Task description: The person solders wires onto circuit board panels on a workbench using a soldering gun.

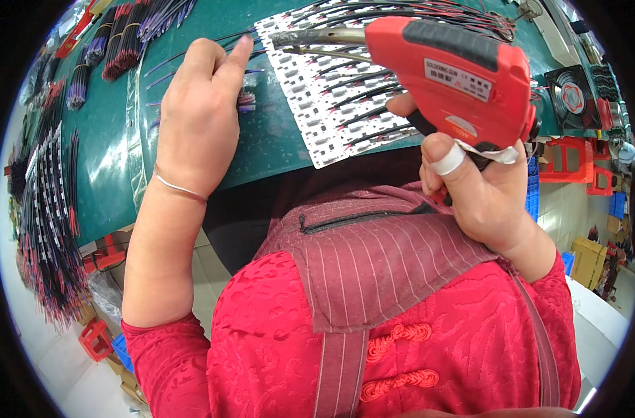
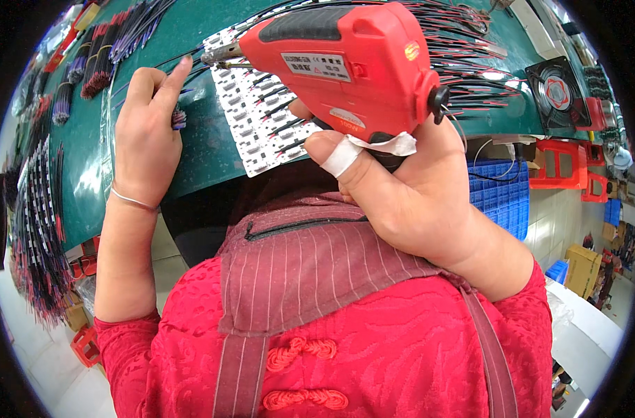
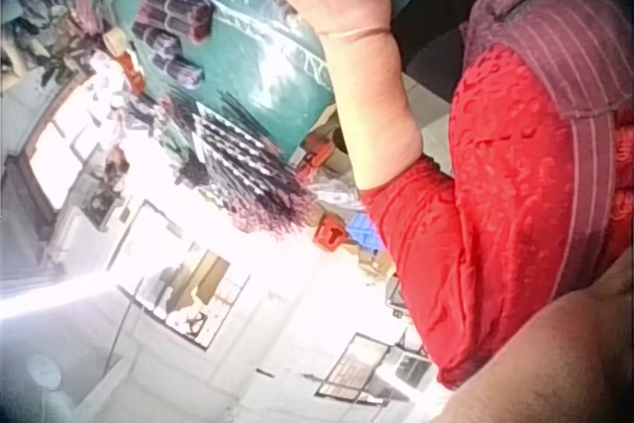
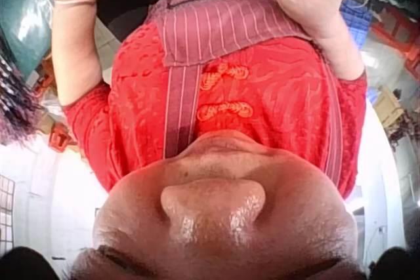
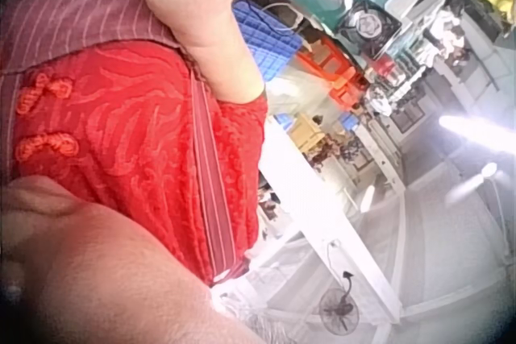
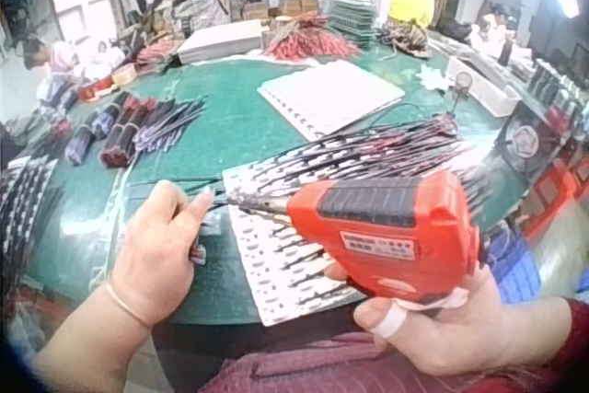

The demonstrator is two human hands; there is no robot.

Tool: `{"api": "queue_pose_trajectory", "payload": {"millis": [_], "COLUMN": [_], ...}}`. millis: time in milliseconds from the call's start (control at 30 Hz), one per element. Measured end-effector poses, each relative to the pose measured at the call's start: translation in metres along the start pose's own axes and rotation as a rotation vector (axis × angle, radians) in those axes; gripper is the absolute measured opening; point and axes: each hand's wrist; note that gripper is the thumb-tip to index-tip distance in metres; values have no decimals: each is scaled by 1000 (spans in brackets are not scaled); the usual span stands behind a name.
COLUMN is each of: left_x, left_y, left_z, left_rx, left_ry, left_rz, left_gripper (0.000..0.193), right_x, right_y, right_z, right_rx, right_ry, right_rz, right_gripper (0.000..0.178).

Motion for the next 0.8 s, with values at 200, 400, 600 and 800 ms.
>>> {"api": "queue_pose_trajectory", "payload": {"millis": [200,400,600,800], "left_x": [0,-2,0,0], "left_y": [0,2,2,2], "left_z": [1,-1,-2,-3], "left_rx": [-23,1,-13,18], "left_ry": [126,123,63,84], "left_rz": [-27,2,-25,-38], "left_gripper": [33,52,50,42], "right_x": [0,-1,-3,-3], "right_y": [2,2,10,13], "right_z": [-1,1,1,2], "right_rx": [-21,-16,51,126], "right_ry": [0,-6,-38,-63], "right_rz": [-31,-54,14,43], "right_gripper": [31,32,30,26]}}
Point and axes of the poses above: each hand's wrist, its own x-axis away from the middle knuckle, its own z-axis out of the back of the hand, y = z × x, and after that the axes turned 4 degrees about -x, right-handed
